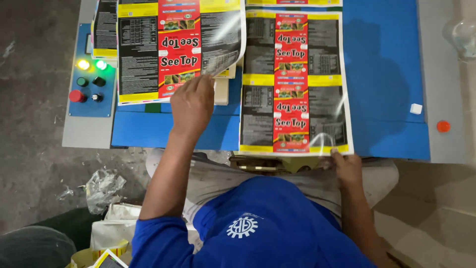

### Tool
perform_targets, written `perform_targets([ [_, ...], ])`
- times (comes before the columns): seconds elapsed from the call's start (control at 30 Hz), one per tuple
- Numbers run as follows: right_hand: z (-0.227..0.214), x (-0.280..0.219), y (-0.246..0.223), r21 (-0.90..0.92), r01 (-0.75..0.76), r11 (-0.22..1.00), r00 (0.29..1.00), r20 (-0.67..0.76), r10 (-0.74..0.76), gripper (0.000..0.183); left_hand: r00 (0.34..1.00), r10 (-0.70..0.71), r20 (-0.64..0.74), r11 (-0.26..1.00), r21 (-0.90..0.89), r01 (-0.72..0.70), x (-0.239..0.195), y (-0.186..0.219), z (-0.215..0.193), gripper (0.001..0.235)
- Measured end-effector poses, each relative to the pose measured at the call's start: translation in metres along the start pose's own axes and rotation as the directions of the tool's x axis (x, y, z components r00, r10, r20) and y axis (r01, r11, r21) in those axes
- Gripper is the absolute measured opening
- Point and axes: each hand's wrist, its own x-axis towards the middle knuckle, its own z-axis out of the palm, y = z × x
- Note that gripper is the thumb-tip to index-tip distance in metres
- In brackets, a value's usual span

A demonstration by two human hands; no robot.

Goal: Picking up, sorting, and stacking printed label sheets on a machine bed.

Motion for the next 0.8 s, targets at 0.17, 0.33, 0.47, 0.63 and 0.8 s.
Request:
perform_targets([
  [0.17,0.023,0.059,-0.038,0.140,0.015,0.990,0.998,0.051,-0.022,0.019,0.999,-0.037,0.023,0.999,-0.035,0.038,-0.009,0.003,0.000,0.008],
  [0.33,0.035,0.061,-0.072,0.247,-0.042,0.968,0.995,0.099,0.018,0.030,0.997,-0.060,0.049,0.995,-0.077,0.064,-0.009,0.013,-0.014,0.010],
  [0.47,0.034,0.041,-0.054,0.188,-0.106,0.976,0.991,0.102,0.088,0.049,0.999,0.052,0.016,0.975,-0.217,-0.047,-0.014,0.035,-0.019,0.014],
  [0.63,0.073,0.001,-0.071,0.043,-0.055,0.998,0.973,0.228,0.044,0.046,0.967,0.249,0.050,0.922,-0.318,-0.221,-0.042,0.077,0.028,0.020],
  [0.8,0.112,-0.013,-0.110,0.025,0.002,1.000,0.916,0.402,-0.012,0.030,0.887,0.381,0.260,0.891,-0.360,-0.276,-0.056,0.122,0.051,0.035],
])
